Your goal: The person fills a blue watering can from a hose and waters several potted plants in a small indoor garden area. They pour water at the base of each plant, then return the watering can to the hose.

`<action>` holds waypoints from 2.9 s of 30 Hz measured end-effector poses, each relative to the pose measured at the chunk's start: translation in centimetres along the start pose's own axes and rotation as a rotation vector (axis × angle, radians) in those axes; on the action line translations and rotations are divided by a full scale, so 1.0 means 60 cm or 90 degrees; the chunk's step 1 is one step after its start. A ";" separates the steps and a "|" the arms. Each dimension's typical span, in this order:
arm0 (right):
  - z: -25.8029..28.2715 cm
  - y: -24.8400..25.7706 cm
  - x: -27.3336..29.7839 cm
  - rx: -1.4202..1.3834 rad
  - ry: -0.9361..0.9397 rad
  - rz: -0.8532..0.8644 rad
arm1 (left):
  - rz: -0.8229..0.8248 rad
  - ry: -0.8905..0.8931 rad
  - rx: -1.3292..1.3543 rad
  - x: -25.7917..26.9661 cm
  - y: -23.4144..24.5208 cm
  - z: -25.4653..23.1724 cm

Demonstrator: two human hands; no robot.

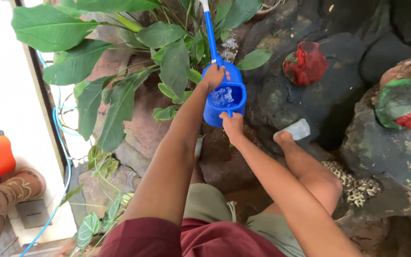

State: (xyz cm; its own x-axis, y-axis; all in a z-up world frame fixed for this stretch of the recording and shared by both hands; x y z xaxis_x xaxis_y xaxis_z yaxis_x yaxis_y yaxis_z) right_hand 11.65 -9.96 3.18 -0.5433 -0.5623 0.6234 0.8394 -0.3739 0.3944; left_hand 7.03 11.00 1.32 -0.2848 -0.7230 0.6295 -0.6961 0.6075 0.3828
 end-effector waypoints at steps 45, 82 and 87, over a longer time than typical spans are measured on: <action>0.064 0.016 0.006 0.150 -0.033 0.057 | 0.048 0.038 0.029 0.031 0.082 -0.005; 0.230 -0.031 0.048 0.225 0.028 0.144 | -0.070 0.023 0.227 0.060 0.220 0.012; 0.233 -0.030 0.051 0.205 0.012 0.177 | -0.032 0.004 0.402 0.119 0.250 -0.019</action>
State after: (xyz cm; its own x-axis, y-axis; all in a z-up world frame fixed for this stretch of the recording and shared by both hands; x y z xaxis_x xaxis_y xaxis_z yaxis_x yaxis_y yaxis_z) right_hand 8.63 -0.66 13.82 -0.2931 -0.6234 0.7249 0.9131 0.0424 0.4056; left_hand -4.72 15.32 12.30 -0.2393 -0.7423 0.6259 -0.9636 0.2605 -0.0595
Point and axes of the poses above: each hand's wrist, its own x-axis away from the middle knuckle, its own y-axis out of the back of the hand, z = x × y, the point moved 4 cm from there along -x, towards the middle knuckle, and after that the axes turned 4 degrees about x, right-handed, at the moved point
